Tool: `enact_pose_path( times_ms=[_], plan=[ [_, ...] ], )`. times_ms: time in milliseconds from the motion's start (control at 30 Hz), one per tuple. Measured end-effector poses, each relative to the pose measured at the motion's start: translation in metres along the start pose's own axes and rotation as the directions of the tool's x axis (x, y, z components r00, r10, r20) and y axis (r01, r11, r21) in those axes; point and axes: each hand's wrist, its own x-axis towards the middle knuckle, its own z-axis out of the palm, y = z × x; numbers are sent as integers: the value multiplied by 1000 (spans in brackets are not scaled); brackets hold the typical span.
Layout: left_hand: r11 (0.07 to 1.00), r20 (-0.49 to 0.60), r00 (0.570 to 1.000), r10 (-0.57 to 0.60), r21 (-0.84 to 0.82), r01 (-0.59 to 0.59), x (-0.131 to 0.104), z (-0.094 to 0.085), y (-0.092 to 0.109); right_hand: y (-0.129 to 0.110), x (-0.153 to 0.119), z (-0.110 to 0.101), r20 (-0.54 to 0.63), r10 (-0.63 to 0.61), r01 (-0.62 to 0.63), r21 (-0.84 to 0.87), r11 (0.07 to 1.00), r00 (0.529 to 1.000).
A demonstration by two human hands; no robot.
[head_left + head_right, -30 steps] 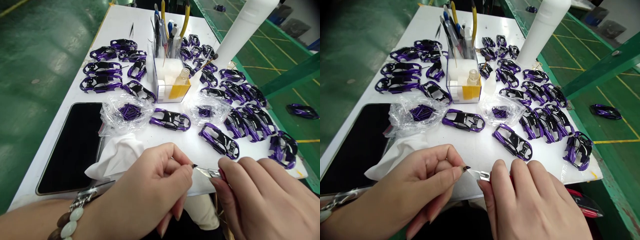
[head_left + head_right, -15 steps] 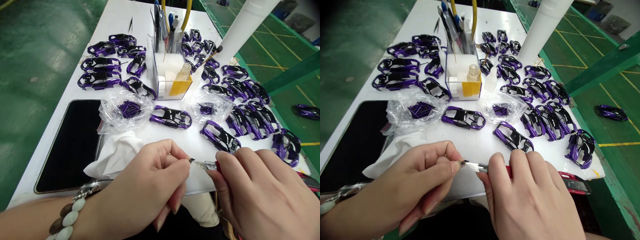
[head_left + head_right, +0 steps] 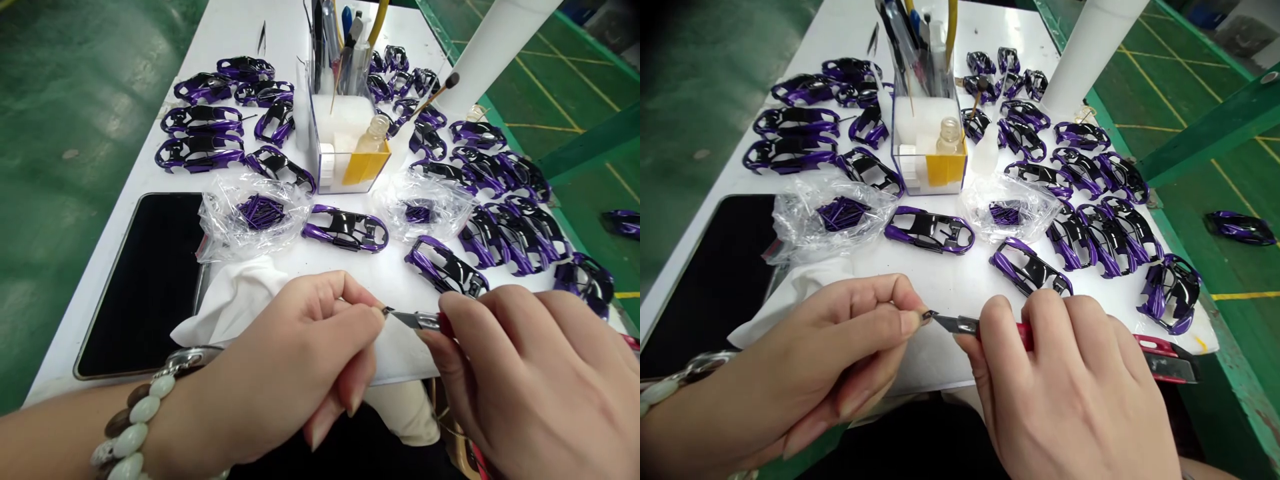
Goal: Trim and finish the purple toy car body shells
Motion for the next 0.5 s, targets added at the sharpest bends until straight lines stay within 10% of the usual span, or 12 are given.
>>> enact_pose_path(
  times_ms=[500],
  plan=[
    [995, -41, 999, 14, -100, -18, 1, 3, -1, 7, 0, 1, -36, 64, -54, 248, 967, 997]
  ],
)
